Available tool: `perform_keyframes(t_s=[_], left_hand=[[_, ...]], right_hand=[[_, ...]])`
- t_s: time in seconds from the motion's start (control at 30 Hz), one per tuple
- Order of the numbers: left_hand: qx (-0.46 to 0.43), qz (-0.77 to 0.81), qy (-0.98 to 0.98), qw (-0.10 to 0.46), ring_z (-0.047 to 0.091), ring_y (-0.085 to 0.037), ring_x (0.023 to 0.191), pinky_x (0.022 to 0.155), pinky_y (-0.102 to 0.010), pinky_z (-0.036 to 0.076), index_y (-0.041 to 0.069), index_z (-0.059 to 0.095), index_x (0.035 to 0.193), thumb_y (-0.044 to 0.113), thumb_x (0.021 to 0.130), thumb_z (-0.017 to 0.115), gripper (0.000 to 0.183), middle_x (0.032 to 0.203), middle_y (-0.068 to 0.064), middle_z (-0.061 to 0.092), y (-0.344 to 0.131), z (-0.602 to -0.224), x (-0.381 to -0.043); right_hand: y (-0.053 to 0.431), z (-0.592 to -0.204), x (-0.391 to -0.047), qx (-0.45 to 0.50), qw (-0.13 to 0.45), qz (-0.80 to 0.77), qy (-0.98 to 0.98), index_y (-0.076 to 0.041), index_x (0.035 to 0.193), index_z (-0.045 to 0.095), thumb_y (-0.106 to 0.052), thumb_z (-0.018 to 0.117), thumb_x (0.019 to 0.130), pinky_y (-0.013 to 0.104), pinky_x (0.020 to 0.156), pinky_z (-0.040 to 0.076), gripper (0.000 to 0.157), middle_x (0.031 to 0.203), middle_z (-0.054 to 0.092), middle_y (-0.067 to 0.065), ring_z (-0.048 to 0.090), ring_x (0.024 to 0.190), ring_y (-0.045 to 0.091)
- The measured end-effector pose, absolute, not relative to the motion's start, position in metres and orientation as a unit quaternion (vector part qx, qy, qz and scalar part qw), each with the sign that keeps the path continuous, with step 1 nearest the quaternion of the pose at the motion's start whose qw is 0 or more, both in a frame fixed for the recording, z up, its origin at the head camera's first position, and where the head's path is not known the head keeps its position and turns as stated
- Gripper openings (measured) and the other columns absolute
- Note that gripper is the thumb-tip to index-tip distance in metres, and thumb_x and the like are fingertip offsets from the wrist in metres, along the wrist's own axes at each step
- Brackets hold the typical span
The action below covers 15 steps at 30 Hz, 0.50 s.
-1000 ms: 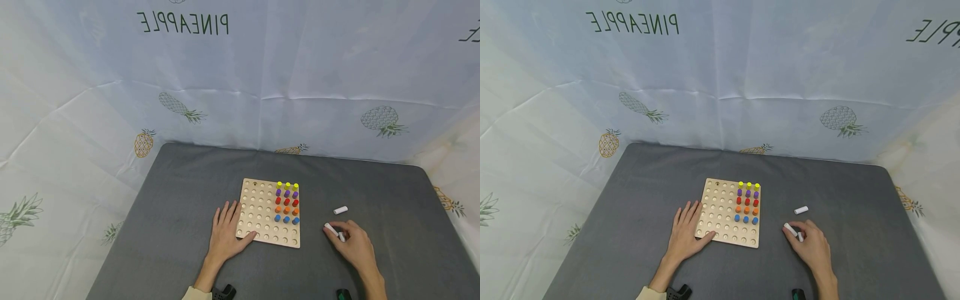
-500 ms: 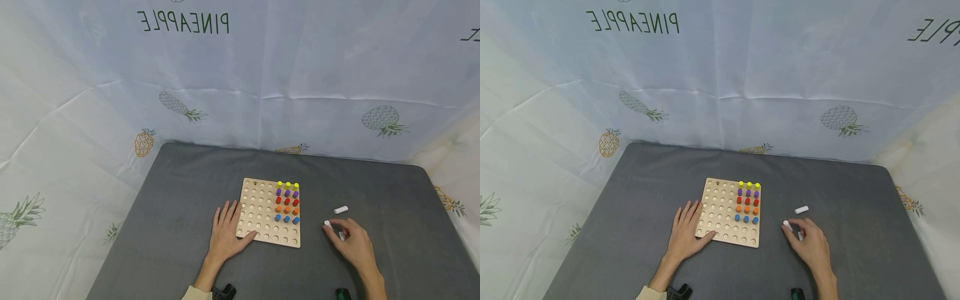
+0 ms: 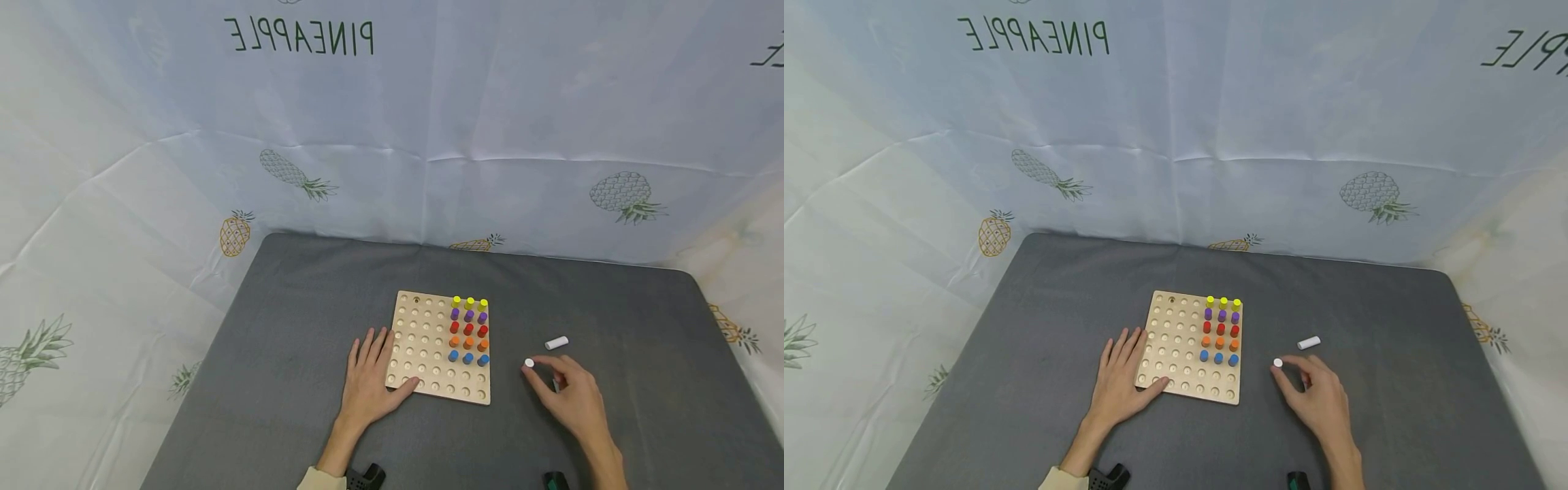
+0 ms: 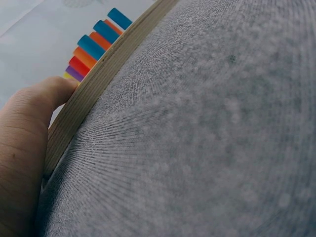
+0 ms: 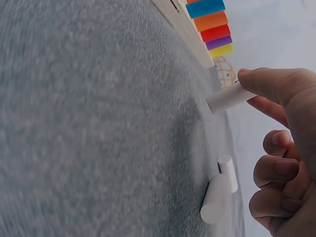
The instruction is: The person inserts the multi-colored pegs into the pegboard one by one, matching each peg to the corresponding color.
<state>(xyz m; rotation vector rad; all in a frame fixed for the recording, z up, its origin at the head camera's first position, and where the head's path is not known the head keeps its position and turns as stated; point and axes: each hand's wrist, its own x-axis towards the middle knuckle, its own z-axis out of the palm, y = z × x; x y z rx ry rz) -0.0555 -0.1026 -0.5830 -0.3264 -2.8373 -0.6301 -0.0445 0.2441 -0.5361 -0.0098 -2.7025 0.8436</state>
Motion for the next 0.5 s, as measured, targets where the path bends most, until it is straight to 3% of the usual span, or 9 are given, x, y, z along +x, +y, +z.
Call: perform_keyframes(t_s=[0.5], left_hand=[[-0.113,-0.216,-0.963,0.117,0.036,-0.033,0.154,0.126,-0.057,0.022,0.012,0.042,0.157,0.067,0.083,0.068,0.096,0.159,-0.011,0.048,-0.103,-0.585,-0.056]], right_hand=[[0.222,-0.527,-0.044,0.017,0.141,0.302,-0.943,-0.015,0.091,0.079,-0.02,0.09,0.076,0.02,0.054,0.022,0.02,0.065,0.04,0.0,0.029,0.058,0.002]])
